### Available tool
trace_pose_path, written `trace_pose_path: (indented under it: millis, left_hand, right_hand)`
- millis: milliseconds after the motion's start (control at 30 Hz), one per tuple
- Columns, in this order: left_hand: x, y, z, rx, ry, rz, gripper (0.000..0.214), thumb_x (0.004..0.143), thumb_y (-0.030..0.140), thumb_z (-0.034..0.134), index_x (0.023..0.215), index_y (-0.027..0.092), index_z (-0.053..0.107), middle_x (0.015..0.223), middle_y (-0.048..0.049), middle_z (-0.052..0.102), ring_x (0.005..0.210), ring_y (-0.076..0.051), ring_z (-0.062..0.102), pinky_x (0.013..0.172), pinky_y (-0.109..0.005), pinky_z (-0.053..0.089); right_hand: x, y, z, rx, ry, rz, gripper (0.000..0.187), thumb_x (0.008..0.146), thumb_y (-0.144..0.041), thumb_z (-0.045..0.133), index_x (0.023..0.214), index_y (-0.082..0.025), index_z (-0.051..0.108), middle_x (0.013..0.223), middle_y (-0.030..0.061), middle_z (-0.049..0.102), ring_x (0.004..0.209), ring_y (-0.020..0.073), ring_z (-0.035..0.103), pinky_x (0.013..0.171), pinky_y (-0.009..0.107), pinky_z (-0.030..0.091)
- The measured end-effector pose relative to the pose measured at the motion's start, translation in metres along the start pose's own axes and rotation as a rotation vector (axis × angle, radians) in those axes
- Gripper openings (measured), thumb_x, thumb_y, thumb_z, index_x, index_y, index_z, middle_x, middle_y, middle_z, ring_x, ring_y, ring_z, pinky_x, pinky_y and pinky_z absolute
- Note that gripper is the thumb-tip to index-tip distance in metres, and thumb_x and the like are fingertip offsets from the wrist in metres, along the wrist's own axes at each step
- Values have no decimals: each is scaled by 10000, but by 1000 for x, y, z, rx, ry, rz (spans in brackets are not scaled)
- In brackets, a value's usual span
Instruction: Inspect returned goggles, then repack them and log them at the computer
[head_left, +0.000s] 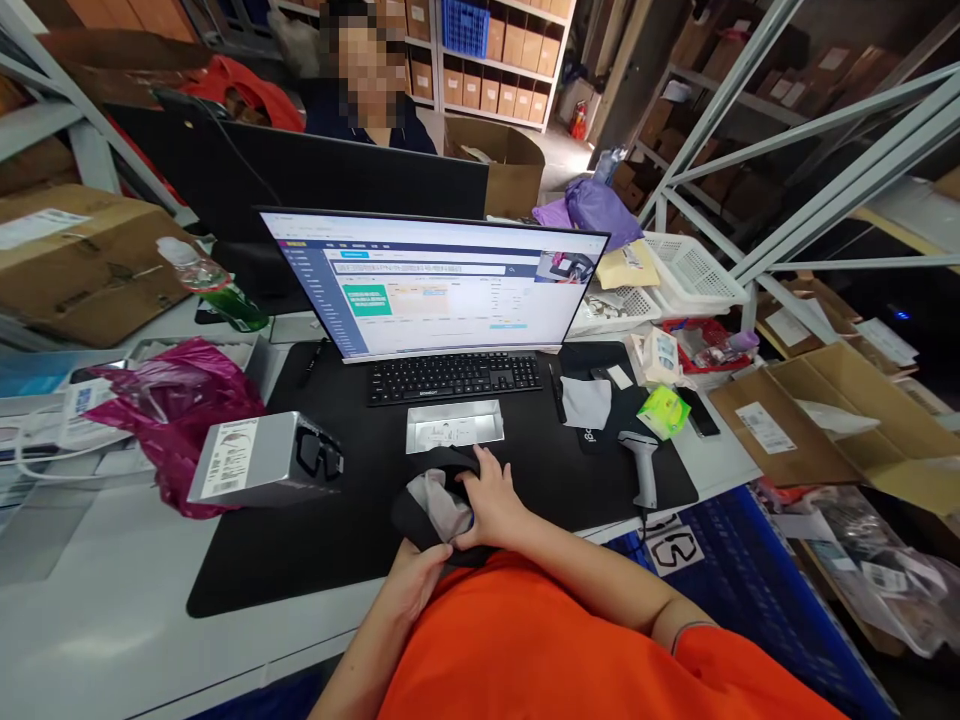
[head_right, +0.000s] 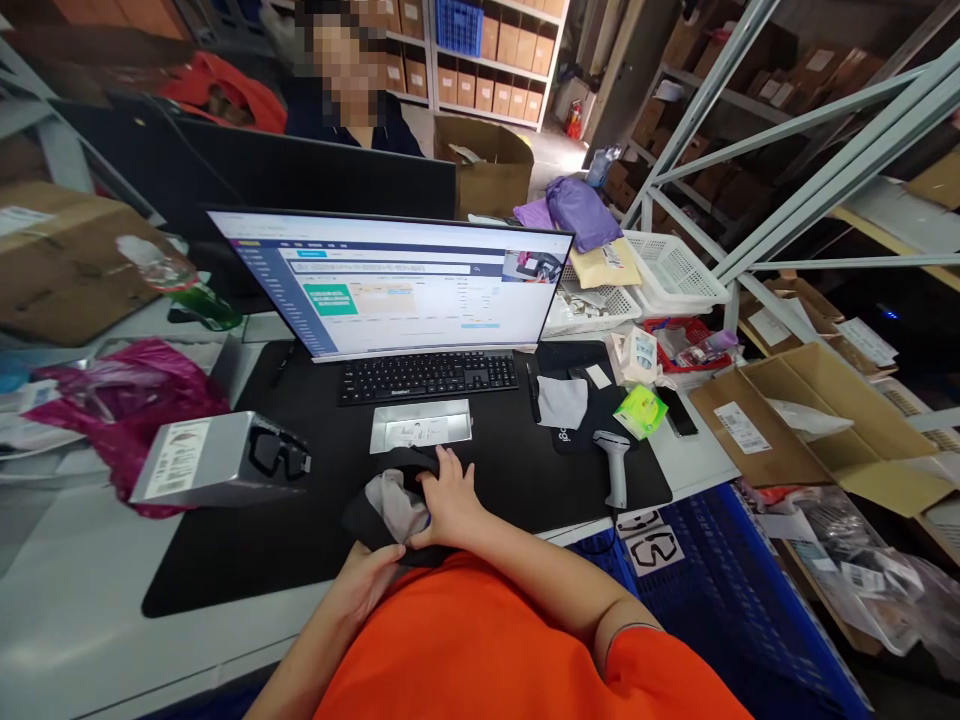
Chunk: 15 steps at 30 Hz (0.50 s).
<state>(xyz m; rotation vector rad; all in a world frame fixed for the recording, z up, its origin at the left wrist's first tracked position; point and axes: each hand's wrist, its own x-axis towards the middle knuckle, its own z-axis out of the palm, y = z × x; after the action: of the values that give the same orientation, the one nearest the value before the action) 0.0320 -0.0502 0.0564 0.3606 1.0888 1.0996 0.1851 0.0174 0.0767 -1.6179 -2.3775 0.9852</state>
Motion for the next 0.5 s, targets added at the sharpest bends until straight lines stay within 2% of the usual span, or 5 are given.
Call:
trace_pose_path:
  millis: [100, 267, 367, 433, 500]
  left_hand:
    - [1, -1, -6, -11, 8, 0, 754, 484, 197, 879, 1210, 192, 673, 1081, -123, 771, 1124, -369, 688, 1098, -548, 491]
    - [1, -3, -15, -24, 1, -23, 647, 520, 206, 884, 1137, 170, 691, 1091, -135, 764, 1137, -367, 681, 1060, -525, 523]
    - [0, -8, -16, -46, 10, -56, 548, 532, 187, 857, 1057, 160, 704, 1036, -123, 767, 1078, -349, 702, 1018, -511, 552]
    - [-1, -10, -15, -56, 33, -65, 532, 529, 178, 853, 1040, 166, 707, 994, -107, 770, 1020, -332, 717, 987, -499, 570]
    - [-1, -11, -14, -71, 54, -72, 587, 501, 166, 867, 1066, 169, 704, 979, -101, 772, 987, -329, 725, 973, -494, 578]
  right_hand:
    - [8, 10, -4, 98, -13, -72, 919, 545, -408, 972, 1359, -203, 598, 1638, 226, 228, 1515, 435, 207, 1167, 679, 228]
    - [21, 29, -14, 322, 5, -174, 98, 863, -251, 764, 927, -180, 783, 1242, 104, 646, 1232, 258, 568, 1073, 397, 437]
    - [17, 25, -13, 290, -8, -104, 184, 955, -232, 608, 892, -175, 772, 1120, 97, 665, 1115, 245, 603, 1018, 423, 467]
    - [9, 16, -10, 211, 11, -65, 214, 942, -331, 622, 943, -166, 758, 1243, 134, 622, 1189, 296, 563, 1058, 530, 426]
    - [3, 9, -6, 130, 42, -61, 428, 810, -476, 754, 1099, -161, 724, 1423, 185, 506, 1325, 383, 452, 1102, 679, 318]
